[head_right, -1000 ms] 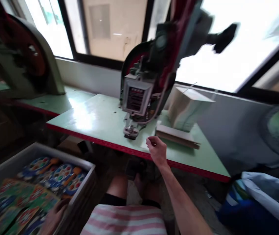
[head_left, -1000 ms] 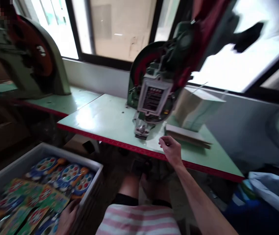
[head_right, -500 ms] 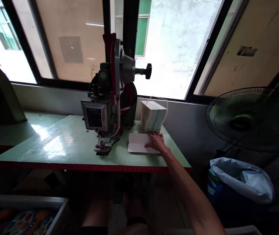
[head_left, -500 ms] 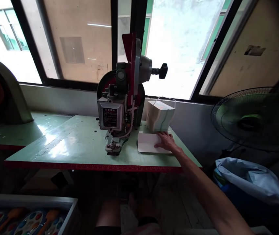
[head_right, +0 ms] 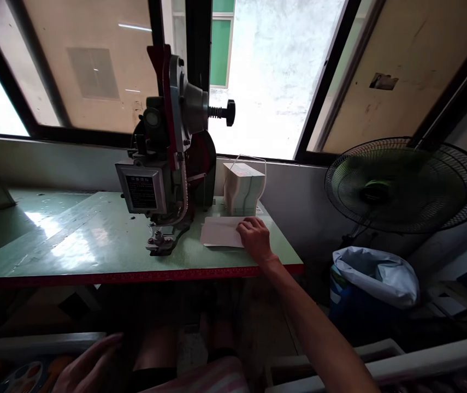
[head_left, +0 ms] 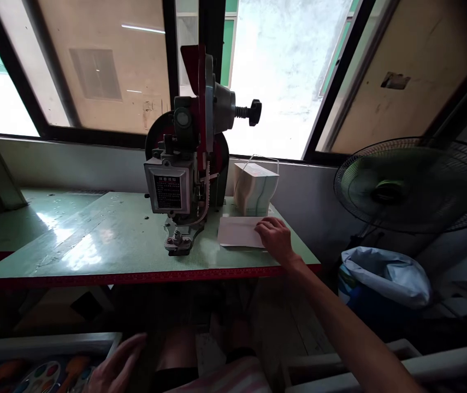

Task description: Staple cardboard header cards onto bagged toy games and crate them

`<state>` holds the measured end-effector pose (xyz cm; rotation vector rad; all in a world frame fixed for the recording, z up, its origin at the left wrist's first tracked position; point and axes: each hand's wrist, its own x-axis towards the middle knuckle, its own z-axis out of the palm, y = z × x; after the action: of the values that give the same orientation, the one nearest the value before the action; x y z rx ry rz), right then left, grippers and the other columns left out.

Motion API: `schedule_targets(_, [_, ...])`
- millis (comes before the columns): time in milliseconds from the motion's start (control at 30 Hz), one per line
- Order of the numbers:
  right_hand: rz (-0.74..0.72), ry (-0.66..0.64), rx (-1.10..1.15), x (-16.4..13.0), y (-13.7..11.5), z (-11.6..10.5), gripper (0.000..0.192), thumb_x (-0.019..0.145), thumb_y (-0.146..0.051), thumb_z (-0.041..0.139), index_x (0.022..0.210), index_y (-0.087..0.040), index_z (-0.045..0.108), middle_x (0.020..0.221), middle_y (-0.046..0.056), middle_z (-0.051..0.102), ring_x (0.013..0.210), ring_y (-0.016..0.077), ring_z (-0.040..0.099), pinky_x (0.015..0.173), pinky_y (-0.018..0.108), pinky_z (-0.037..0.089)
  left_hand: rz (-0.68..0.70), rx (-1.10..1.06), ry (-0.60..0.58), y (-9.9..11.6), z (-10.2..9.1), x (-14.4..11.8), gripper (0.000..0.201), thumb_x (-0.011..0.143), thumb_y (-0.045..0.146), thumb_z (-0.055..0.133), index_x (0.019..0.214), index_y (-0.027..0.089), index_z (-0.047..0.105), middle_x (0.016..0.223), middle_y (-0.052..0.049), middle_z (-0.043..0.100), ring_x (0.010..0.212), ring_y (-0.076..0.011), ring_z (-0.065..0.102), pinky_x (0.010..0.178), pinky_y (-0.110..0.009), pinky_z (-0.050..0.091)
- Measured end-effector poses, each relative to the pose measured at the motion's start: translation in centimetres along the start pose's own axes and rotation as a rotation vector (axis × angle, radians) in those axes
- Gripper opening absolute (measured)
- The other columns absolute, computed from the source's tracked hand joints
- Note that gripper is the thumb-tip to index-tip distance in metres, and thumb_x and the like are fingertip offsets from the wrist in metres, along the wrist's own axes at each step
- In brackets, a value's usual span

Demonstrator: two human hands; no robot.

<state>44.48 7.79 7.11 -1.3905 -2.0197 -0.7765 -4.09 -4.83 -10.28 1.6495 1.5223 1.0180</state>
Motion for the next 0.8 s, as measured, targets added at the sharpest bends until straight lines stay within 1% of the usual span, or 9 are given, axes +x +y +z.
schedule_targets(100, [0.037,0.048,0.095,1.5,-0.7,-3.2,0.019,0.098,-0.016,0.062,0.088,-0.022,0.076,0.096,0.003,0.08,0.105,0.0247,0.066,0.098,0.039,0.045,0.199,-0.007,0.0,6.3,2.0,2.6,0.034,0.09,0.051,0.064,0.11,0.029,0.08,0.143,-0.005,0.067,0.128,-0.0323,0.066,0.108,-0.044,0.055])
schedule_targets(267, [-0.025,-0.049,0.352,-0.4,-4.7,-8.2,0.015,0.097,-0.019,0.066,0.088,-0.024,0.076,0.094,0.001,0.08,0.099,0.0219,0.068,0.099,0.038,0.046,0.521,0.004,-0.05,14.9,4.1,5.4,0.027,0.097,0.037,0.062,0.117,0.03,0.078,0.161,-0.004,0.047,0.143,-0.0283,0.052,0.118,-0.043,0.043])
schedule_targets(367, [-0.03,-0.16,0.538,-3.3,-7.2,-10.0,0.015,0.098,-0.021,0.067,0.087,-0.026,0.077,0.093,0.0,0.081,0.097,0.0202,0.069,0.099,0.036,0.048,0.593,-0.04,-0.211,17.7,5.4,5.6,0.025,0.098,0.031,0.059,0.111,0.027,0.08,0.151,-0.007,0.059,0.132,-0.0256,0.062,0.109,-0.034,0.051])
schedule_targets(467, [0.082,-0.314,0.705,-7.7,-7.6,-10.7,0.017,0.1,-0.03,0.064,0.093,-0.025,0.078,0.098,0.002,0.081,0.095,0.0193,0.07,0.096,0.034,0.05,0.577,-0.067,-0.418,18.1,7.1,5.0,0.029,0.097,0.025,0.053,0.102,0.025,0.082,0.117,-0.006,0.079,0.102,-0.0194,0.076,0.084,-0.021,0.058])
schedule_targets(533, [0.295,-0.409,0.698,-12.1,-6.4,-11.1,0.025,0.101,-0.039,0.062,0.092,-0.022,0.079,0.094,0.004,0.08,0.088,0.019,0.071,0.086,0.03,0.051,0.548,-0.061,-0.492,17.2,8.1,4.4,0.031,0.095,0.023,0.053,0.099,0.026,0.084,0.106,-0.004,0.081,0.091,-0.0176,0.077,0.078,-0.018,0.058])
schedule_targets(600, [0.565,-0.559,0.535,-17.8,-4.8,-11.7,0.038,0.1,-0.047,0.06,0.081,-0.02,0.079,0.08,0.004,0.077,0.076,0.0183,0.069,0.072,0.027,0.048,0.501,-0.055,-0.517,15.8,8.6,4.0,0.03,0.093,0.026,0.055,0.098,0.026,0.084,0.107,-0.004,0.082,0.093,-0.0183,0.078,0.08,-0.018,0.057])
schedule_targets(667, [0.755,-0.847,0.298,-24.0,-3.8,-12.6,0.044,0.097,-0.05,0.06,0.071,-0.019,0.077,0.067,0.004,0.073,0.068,0.0192,0.067,0.066,0.027,0.044,0.438,-0.048,-0.519,14.3,8.8,3.7,0.029,0.091,0.029,0.057,0.098,0.026,0.085,0.108,-0.004,0.082,0.096,-0.0196,0.078,0.082,-0.018,0.057])
schedule_targets(733, [0.827,-1.089,0.114,-30.0,-4.1,-13.4,0.031,0.088,-0.047,0.07,0.084,-0.018,0.079,0.082,0.009,0.077,0.083,0.0266,0.071,0.07,0.03,0.045,0.377,-0.047,-0.505,13.3,8.8,3.8,0.028,0.089,0.033,0.059,0.096,0.025,0.085,0.107,-0.005,0.082,0.097,-0.0207,0.078,0.082,-0.018,0.057])
schedule_targets(800, [0.9,-1.17,0.058,-34.9,-5.7,-13.7,0.042,0.082,-0.048,0.075,0.114,-0.021,0.076,0.112,0.012,0.077,0.106,0.0313,0.07,0.08,0.032,0.047,0.334,-0.055,-0.494,12.8,9.0,3.9,0.028,0.088,0.036,0.061,0.094,0.025,0.085,0.105,-0.005,0.083,0.096,-0.0214,0.078,0.08,-0.017,0.057])
